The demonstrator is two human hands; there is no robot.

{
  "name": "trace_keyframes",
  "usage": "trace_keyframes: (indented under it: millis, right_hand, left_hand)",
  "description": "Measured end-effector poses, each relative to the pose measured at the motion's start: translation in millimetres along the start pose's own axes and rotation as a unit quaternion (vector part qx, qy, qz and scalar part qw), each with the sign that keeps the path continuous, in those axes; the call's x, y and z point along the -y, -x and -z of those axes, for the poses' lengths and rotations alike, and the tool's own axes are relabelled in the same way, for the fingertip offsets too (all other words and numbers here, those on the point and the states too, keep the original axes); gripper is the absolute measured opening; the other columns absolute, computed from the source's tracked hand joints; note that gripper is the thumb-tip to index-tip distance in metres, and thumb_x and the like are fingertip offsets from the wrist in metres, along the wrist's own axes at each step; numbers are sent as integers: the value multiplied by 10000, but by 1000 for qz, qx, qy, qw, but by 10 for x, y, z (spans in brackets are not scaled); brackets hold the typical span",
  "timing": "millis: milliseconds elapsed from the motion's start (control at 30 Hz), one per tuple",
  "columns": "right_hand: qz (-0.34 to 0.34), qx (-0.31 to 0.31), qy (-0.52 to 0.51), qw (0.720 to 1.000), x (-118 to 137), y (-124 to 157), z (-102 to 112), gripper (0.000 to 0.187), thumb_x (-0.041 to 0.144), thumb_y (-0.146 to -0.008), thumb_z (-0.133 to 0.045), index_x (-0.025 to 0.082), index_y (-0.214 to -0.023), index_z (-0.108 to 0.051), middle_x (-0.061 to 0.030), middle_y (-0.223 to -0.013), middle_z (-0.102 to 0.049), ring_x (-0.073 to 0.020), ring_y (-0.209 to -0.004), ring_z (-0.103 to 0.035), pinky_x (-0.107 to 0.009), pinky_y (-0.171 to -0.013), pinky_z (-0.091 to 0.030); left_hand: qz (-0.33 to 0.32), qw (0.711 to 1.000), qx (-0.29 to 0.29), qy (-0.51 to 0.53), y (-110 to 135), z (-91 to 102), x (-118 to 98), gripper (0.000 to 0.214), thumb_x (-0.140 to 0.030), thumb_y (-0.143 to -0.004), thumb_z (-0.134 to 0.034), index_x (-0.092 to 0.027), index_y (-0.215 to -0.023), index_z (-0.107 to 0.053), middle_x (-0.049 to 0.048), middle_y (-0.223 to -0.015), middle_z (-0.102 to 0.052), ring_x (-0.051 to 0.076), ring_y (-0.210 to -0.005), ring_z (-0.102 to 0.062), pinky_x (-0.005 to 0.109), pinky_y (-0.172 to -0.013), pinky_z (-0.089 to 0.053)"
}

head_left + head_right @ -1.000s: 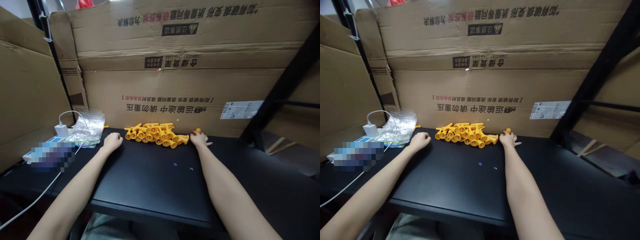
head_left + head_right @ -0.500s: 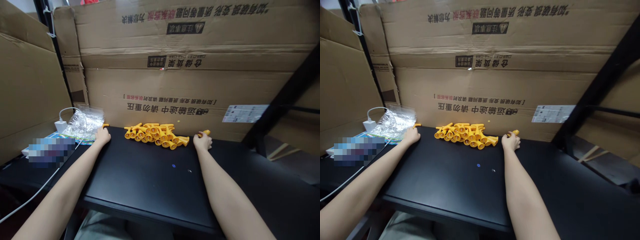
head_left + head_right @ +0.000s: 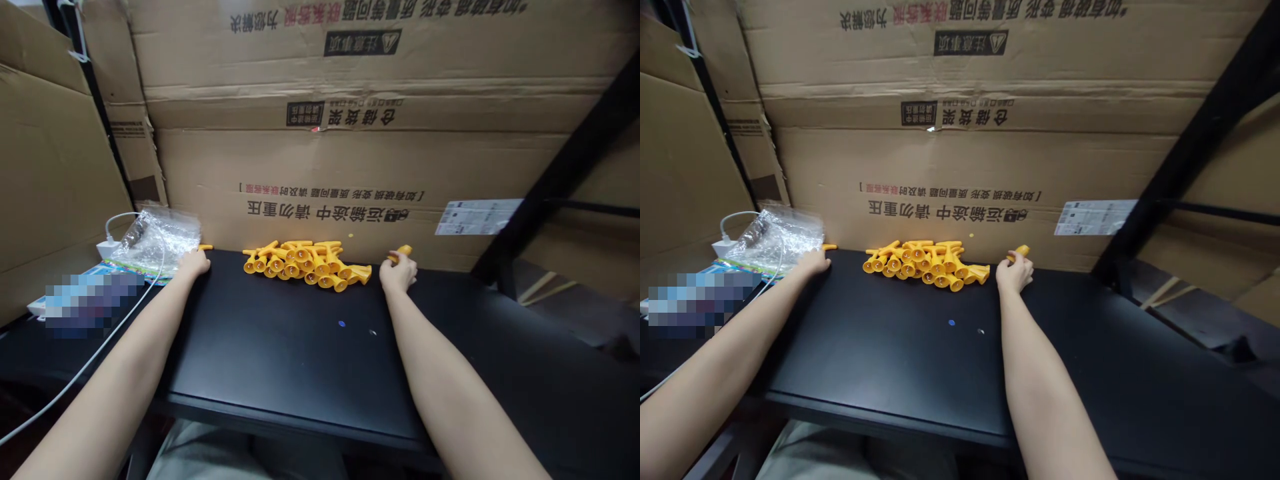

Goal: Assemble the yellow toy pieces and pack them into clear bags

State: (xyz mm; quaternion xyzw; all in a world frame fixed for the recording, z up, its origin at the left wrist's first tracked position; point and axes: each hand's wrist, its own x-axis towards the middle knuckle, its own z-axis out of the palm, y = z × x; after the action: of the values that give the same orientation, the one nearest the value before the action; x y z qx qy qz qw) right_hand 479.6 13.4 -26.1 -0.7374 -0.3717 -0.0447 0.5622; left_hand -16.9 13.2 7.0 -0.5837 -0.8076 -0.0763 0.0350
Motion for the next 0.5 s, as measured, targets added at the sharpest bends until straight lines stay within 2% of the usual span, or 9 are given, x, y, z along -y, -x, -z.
trace_keyframes:
  millis: [133, 267, 400, 500]
  right_hand:
    - [32, -30, -19, 999, 28, 19, 23, 328, 212, -726, -454, 229, -1002, -631, -66, -1032, -499, -243, -1068, -481, -457, -946, -337]
    - [54, -48, -34, 997, 54, 33, 30, 299, 254, -738, -464, 221, -990, -622, -73, -1041, -500, -247, -1063, -502, -454, -942, -346]
    - [66, -49, -41, 996, 65, 54, 19, 253, 316, -762, -452, 211, -939, -599, -76, -1030, -488, -252, -1038, -519, -449, -926, -360]
    - [72, -40, -28, 996, 70, 77, 24, 246, 311, -793, -399, 208, -932, -574, -83, -1040, -488, -246, -992, -541, -441, -900, -376]
  left_hand:
    - [-89, 995, -35, -32, 28, -16, -11, 373, -201, -809, -433, -151, -1110, -648, 189, -1191, -600, 339, -1135, -536, 461, -904, -441]
    - [-136, 989, -56, -29, 80, -10, -112, 350, -257, -837, -407, -173, -1042, -679, 156, -1100, -645, 316, -1067, -575, 438, -884, -449]
    - [-190, 981, -35, 0, 93, 8, -232, 364, -284, -875, -355, -174, -999, -679, 133, -1024, -671, 279, -1001, -605, 385, -856, -457]
    - [-207, 977, -24, 33, 71, -5, -257, 341, -223, -864, -362, -172, -1071, -629, 124, -1055, -652, 246, -998, -598, 346, -867, -456]
